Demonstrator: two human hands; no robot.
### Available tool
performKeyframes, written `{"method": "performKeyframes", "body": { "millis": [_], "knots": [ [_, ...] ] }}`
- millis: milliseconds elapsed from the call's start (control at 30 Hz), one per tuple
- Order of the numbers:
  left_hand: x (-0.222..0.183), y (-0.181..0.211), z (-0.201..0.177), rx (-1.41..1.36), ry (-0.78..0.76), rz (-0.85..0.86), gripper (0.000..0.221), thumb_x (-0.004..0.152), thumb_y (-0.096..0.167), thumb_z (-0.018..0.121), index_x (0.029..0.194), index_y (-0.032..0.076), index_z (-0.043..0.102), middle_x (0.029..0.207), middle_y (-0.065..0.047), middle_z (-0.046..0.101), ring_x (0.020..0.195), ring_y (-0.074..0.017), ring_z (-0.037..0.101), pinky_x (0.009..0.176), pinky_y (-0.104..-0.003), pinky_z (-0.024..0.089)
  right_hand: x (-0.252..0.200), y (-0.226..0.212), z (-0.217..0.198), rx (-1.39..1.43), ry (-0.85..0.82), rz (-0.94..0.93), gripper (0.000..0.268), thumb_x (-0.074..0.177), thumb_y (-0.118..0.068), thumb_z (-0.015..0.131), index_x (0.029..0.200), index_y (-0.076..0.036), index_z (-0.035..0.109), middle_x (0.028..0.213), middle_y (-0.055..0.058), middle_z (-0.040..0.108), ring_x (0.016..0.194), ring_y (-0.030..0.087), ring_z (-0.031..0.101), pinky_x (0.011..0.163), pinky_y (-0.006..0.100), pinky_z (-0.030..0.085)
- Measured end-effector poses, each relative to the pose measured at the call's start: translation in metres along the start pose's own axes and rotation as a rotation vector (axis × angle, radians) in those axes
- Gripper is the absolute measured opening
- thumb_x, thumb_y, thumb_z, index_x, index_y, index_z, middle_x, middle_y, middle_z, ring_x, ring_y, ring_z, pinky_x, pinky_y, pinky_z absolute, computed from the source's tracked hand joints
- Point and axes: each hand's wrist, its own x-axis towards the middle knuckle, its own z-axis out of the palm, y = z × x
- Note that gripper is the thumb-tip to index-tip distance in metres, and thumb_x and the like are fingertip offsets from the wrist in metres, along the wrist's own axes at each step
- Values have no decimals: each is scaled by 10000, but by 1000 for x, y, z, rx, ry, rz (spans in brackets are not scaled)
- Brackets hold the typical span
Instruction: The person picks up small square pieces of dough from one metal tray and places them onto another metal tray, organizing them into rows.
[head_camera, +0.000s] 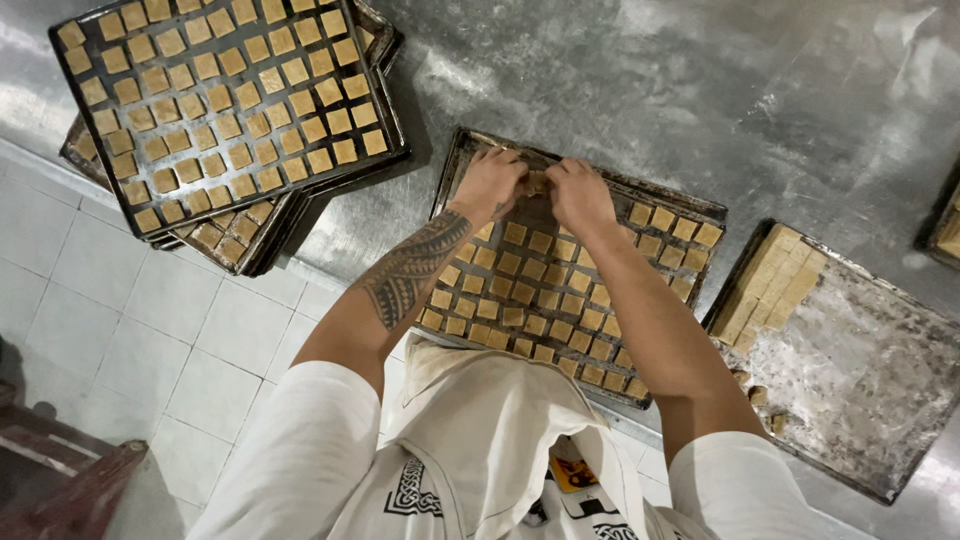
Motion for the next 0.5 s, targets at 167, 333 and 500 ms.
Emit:
{"method": "performKeyframes", "body": {
  "millis": [167,333,500],
  "knots": [
    [1,3,-21,-239,-89,-184,146,955,211,646,1000,93,721,976,-118,727,983,-307,679,895,-454,522,10,4,-7,417,-108,384,205,969,-162,659,1151,-77,701,1111,155,726,1015,325,682,897,454,542],
    [8,-6,-39,-433,43,-206,139,930,176,649,963,61,719,866,-134,740,763,-258,724,692,-378,572,7,16,-23,500,-87,372,190,958,-205,727,1087,-66,723,1029,151,755,904,270,715,821,419,565],
    [5,7,-50,-490,43,-287,188,989,226,630,1011,59,714,890,-129,755,747,-247,725,656,-364,568,-29,45,-59,455,-92,587,215,995,-242,665,1163,-109,686,1082,111,742,854,259,732,763,400,611]
  ]
}}
